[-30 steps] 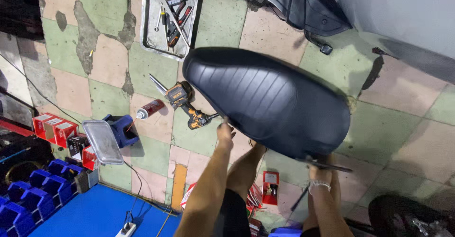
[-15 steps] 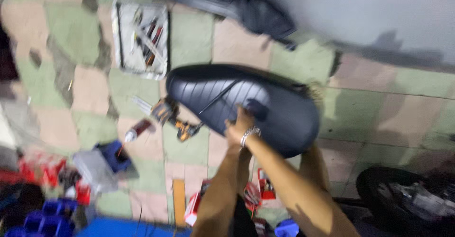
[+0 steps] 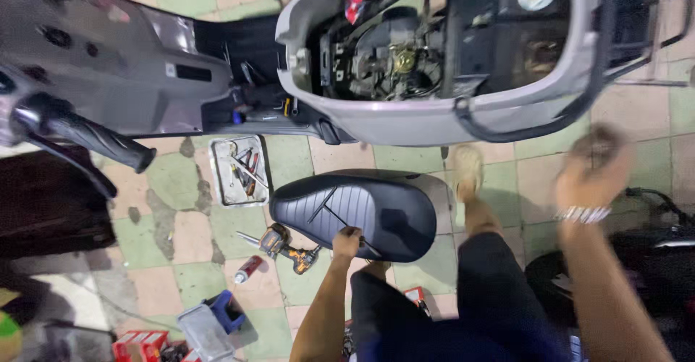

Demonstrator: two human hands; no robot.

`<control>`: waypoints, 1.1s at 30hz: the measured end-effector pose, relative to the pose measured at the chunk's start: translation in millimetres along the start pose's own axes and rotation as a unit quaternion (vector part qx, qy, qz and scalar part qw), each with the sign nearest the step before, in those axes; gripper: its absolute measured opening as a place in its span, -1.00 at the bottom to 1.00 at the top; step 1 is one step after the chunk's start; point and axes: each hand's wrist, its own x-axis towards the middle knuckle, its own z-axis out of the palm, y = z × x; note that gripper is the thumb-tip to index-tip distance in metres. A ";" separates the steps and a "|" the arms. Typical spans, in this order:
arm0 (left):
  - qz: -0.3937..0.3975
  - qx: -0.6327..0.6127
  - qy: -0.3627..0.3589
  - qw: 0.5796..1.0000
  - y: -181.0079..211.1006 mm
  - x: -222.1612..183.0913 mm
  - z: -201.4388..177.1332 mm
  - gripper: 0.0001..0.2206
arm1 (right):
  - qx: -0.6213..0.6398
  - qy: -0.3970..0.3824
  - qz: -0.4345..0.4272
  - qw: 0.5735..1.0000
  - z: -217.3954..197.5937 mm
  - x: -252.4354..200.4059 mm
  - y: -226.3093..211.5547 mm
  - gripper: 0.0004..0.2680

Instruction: The person opens the seat of an electric scooter and uses tools to loosen and remove screws from the inner compartment, eventually removing the entire seat and storage bin assembly.

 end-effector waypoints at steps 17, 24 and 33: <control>0.218 0.016 0.049 0.975 335.6 -165.5 210.5 -0.83 | 0.110 -0.259 0.346 0.895 -101.4 213.3 49.0 -0.58; 0.272 -0.031 0.018 0.962 467.9 -204.1 232.0 -0.81 | -0.032 -0.342 0.175 0.923 -171.3 231.2 -55.2 -0.67; 0.408 0.013 -0.067 0.910 532.8 -224.7 245.4 -0.41 | -0.174 -0.442 -0.016 0.880 -144.5 248.4 -101.5 -0.82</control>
